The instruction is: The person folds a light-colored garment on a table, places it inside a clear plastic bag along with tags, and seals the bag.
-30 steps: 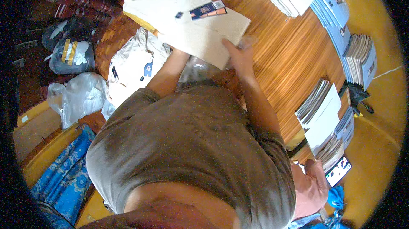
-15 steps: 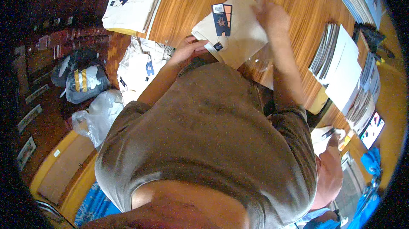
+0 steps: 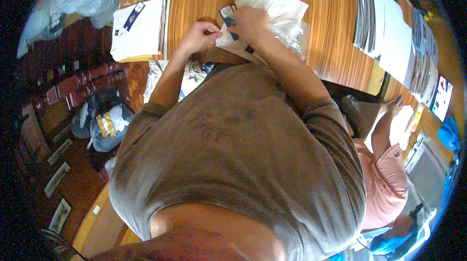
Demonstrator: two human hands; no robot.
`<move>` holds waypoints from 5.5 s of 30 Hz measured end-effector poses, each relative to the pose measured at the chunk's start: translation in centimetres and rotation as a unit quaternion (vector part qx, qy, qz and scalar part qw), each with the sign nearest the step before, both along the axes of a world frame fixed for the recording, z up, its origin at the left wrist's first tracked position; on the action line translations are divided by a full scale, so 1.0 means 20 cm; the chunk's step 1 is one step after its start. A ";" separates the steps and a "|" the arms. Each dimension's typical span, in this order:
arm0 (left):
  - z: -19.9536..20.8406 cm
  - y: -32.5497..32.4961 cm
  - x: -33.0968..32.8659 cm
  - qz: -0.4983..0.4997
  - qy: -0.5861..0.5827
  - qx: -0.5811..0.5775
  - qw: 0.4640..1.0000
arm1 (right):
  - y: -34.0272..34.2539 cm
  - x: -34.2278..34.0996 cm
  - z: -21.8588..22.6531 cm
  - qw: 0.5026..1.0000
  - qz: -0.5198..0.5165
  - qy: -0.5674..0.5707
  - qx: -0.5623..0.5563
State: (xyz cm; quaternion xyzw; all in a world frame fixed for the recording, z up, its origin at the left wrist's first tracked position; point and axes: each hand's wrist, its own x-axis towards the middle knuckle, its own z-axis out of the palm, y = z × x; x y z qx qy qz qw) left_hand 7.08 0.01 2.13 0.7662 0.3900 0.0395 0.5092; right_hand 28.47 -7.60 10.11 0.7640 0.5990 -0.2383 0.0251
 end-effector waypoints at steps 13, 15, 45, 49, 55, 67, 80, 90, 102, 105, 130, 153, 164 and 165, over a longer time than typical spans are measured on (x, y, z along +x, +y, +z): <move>0.08 -0.06 0.05 -0.144 0.065 -0.082 0.984 | -0.42 0.44 -0.03 0.936 -0.309 0.051 0.158; 0.11 -0.08 0.05 -0.148 0.100 -0.120 0.977 | -0.58 0.44 0.05 0.926 -0.336 0.077 0.150; 0.10 -0.32 -0.09 -0.023 0.085 -0.131 0.987 | -1.15 0.41 -0.34 0.898 -0.269 0.349 0.015; 0.06 -0.31 -0.11 -0.035 0.096 -0.167 0.981 | -1.14 0.41 -0.30 0.877 -0.245 0.412 0.021; 0.17 -0.24 0.00 -0.060 0.129 -0.043 0.989 | -1.02 0.39 -0.26 0.895 -0.313 0.317 -0.012; 0.18 -0.23 0.03 -0.045 0.034 -0.068 0.996 | -0.98 0.45 -0.23 0.939 -0.288 0.186 0.019; 0.10 -0.30 -0.02 -0.106 0.121 -0.023 0.987 | -1.12 0.39 -0.33 0.926 -0.247 0.276 0.070; 0.12 -0.35 -0.05 -0.047 0.025 -0.089 0.995 | -1.13 0.37 -0.26 0.889 -0.325 0.318 0.056; 0.11 -0.33 -0.09 -0.083 0.098 -0.069 0.989 | -1.17 0.36 -0.22 0.922 -0.280 0.246 0.102; 0.39 -0.29 0.06 -0.050 0.191 0.072 0.978 | -1.05 0.51 0.05 0.901 -0.326 0.222 0.182; 0.69 0.11 0.77 -0.139 -0.180 -0.038 0.973 | -0.37 0.72 0.44 0.810 -0.105 0.026 0.576; 0.87 0.29 0.68 -0.094 -0.229 0.053 0.967 | -0.35 0.68 0.38 0.873 -0.059 0.026 0.484; 0.61 0.09 0.72 -0.137 -0.203 -0.305 0.920 | -0.20 0.75 0.28 0.788 -0.320 0.458 0.261; 0.56 0.09 0.72 -0.082 -0.186 -0.307 0.930 | -0.23 0.80 0.22 0.815 -0.323 0.421 0.232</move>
